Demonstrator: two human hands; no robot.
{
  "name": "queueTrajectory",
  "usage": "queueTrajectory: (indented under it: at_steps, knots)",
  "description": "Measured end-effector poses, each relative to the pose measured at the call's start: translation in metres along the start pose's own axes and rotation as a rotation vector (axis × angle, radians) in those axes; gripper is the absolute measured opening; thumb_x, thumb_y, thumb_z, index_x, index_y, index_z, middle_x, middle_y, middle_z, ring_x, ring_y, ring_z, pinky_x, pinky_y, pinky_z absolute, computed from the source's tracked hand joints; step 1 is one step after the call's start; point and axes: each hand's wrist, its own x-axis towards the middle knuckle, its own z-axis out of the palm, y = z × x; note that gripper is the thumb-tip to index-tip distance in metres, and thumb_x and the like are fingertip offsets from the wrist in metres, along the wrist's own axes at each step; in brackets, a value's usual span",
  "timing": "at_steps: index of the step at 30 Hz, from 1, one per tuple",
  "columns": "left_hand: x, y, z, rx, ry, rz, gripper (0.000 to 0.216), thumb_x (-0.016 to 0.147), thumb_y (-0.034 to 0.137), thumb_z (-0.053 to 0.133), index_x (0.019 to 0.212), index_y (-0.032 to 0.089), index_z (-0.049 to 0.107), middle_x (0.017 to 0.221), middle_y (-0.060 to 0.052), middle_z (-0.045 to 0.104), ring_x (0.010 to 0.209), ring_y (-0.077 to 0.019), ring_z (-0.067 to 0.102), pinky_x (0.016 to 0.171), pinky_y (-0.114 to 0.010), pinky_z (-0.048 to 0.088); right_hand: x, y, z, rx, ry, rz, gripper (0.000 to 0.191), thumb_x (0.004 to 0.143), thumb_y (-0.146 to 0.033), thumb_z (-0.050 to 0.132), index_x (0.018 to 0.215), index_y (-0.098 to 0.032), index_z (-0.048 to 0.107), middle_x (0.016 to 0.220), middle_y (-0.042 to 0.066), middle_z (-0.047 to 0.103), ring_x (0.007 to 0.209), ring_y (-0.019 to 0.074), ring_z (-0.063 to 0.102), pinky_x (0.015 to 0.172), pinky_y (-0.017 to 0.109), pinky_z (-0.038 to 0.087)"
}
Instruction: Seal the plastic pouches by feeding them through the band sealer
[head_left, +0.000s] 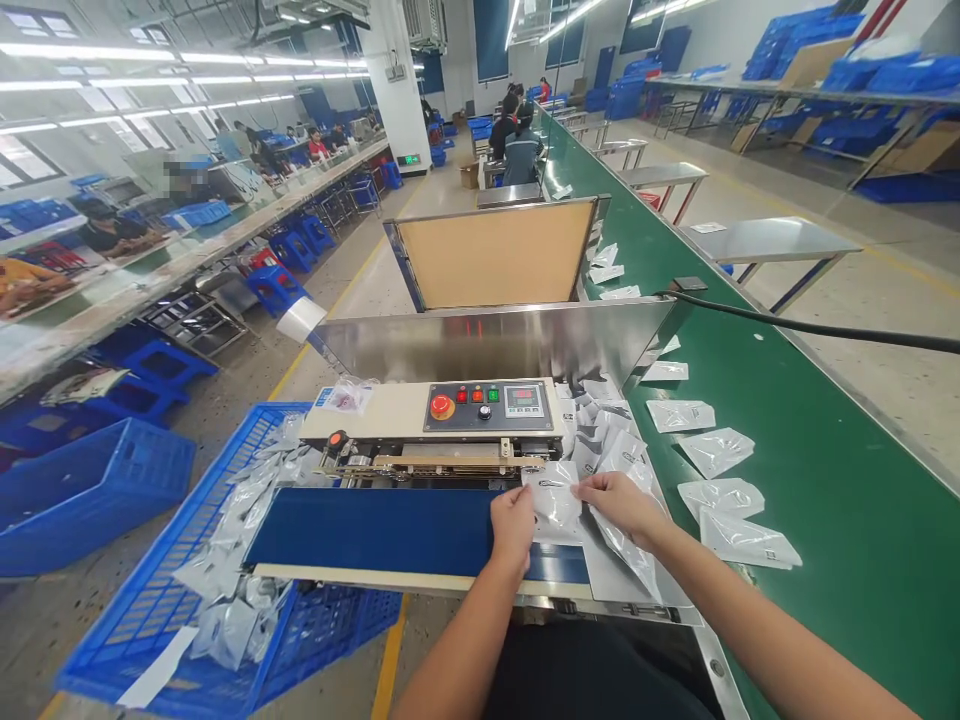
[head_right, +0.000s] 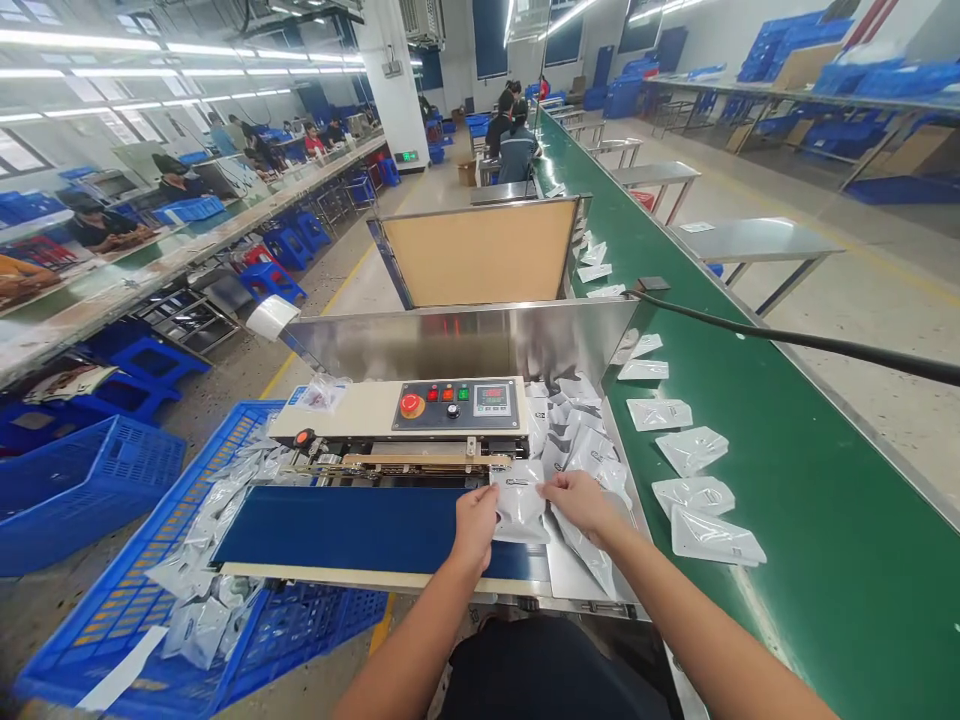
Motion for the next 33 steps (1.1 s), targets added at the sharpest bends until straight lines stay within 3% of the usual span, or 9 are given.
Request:
queueTrajectory:
  at_steps: [4,7,9,12,14,18,25,29,33]
  knots:
    - [-0.004,0.018,-0.042,0.081,0.109,0.108,0.056,0.076,0.070,0.081,0.070,0.015,0.076,0.066,-0.005,0.068,0.067,-0.0206,0.063,0.064,-0.029,0.050,-0.015,-0.002,0.000,-0.048,0.006,-0.120,0.044,0.079,-0.066,0.074,0.082,-0.024,0.083,0.085,0.005,0.080,0.083,0.0259,0.071,0.078,0.034,0.053]
    - [-0.032,0.025,-0.066,0.210,0.284,0.326,0.048,0.088,0.063,0.077,0.102,0.017,0.083,0.111,-0.016,0.080,0.105,-0.0308,0.072,0.093,-0.039,0.057,-0.035,0.002,-0.002,-0.014,0.124,-0.167,0.050,0.080,-0.072,0.075,0.091,-0.024,0.085,0.087,0.006,0.081,0.084,0.0272,0.073,0.080,0.035,0.056]
    - [-0.057,0.023,-0.065,0.315,0.206,0.433,0.043,0.093,0.056,0.075,0.115,0.020,0.082,0.125,-0.016,0.078,0.112,-0.0319,0.071,0.101,-0.041,0.056,-0.049,0.002,0.007,0.054,0.192,-0.191,0.054,0.080,-0.076,0.075,0.091,-0.023,0.084,0.088,0.008,0.080,0.085,0.0279,0.073,0.080,0.036,0.057]
    - [-0.086,0.017,-0.040,0.443,-0.228,0.456,0.035,0.088,0.051,0.082,0.107,0.021,0.085,0.107,-0.013,0.081,0.097,-0.0309,0.072,0.094,-0.040,0.057,-0.061,-0.004,0.031,0.220,0.224,-0.156,0.060,0.077,-0.080,0.077,0.090,-0.022,0.081,0.091,0.010,0.080,0.088,0.0289,0.073,0.079,0.036,0.059]
    - [-0.090,0.014,-0.019,0.466,-0.361,0.452,0.035,0.091,0.053,0.078,0.100,0.019,0.085,0.096,-0.011,0.080,0.088,-0.0280,0.069,0.087,-0.037,0.056,-0.064,-0.009,0.042,0.404,0.223,-0.095,0.066,0.077,-0.084,0.075,0.097,-0.022,0.080,0.094,0.010,0.080,0.088,0.0287,0.073,0.075,0.036,0.060]
    - [-0.072,0.013,0.003,0.309,-0.281,0.347,0.060,0.102,0.067,0.056,0.100,0.013,0.083,0.085,-0.009,0.076,0.076,-0.0222,0.061,0.074,-0.031,0.050,-0.061,0.000,0.034,0.664,0.225,-0.108,0.077,0.077,-0.084,0.077,0.123,-0.023,0.077,0.117,0.011,0.080,0.099,0.0281,0.074,0.080,0.037,0.063]
    - [-0.060,0.002,0.006,0.127,-0.335,0.203,0.065,0.097,0.074,0.060,0.087,0.013,0.078,0.075,-0.005,0.068,0.070,-0.0177,0.054,0.069,-0.028,0.045,-0.063,0.034,0.016,0.482,0.194,-0.083,0.066,0.065,-0.077,0.092,0.090,-0.018,0.082,0.080,0.006,0.073,0.064,0.0172,0.059,0.057,0.030,0.056]
    - [-0.057,-0.005,0.013,0.240,-0.206,0.249,0.055,0.095,0.062,0.068,0.063,0.016,0.068,0.062,-0.001,0.059,0.063,-0.0156,0.052,0.062,-0.026,0.042,-0.060,0.040,0.019,0.613,0.210,-0.015,0.057,0.064,-0.069,0.097,0.087,-0.018,0.082,0.080,0.005,0.073,0.070,0.0179,0.065,0.063,0.029,0.061]
    - [-0.028,0.016,0.009,0.098,0.011,0.041,0.042,0.087,0.049,0.078,0.063,0.015,0.068,0.062,-0.004,0.065,0.061,-0.0167,0.064,0.061,-0.025,0.051,-0.041,0.045,-0.011,0.777,0.403,0.128,0.053,0.051,-0.054,0.106,0.072,-0.017,0.074,0.060,0.001,0.063,0.055,0.0129,0.058,0.049,0.023,0.053]
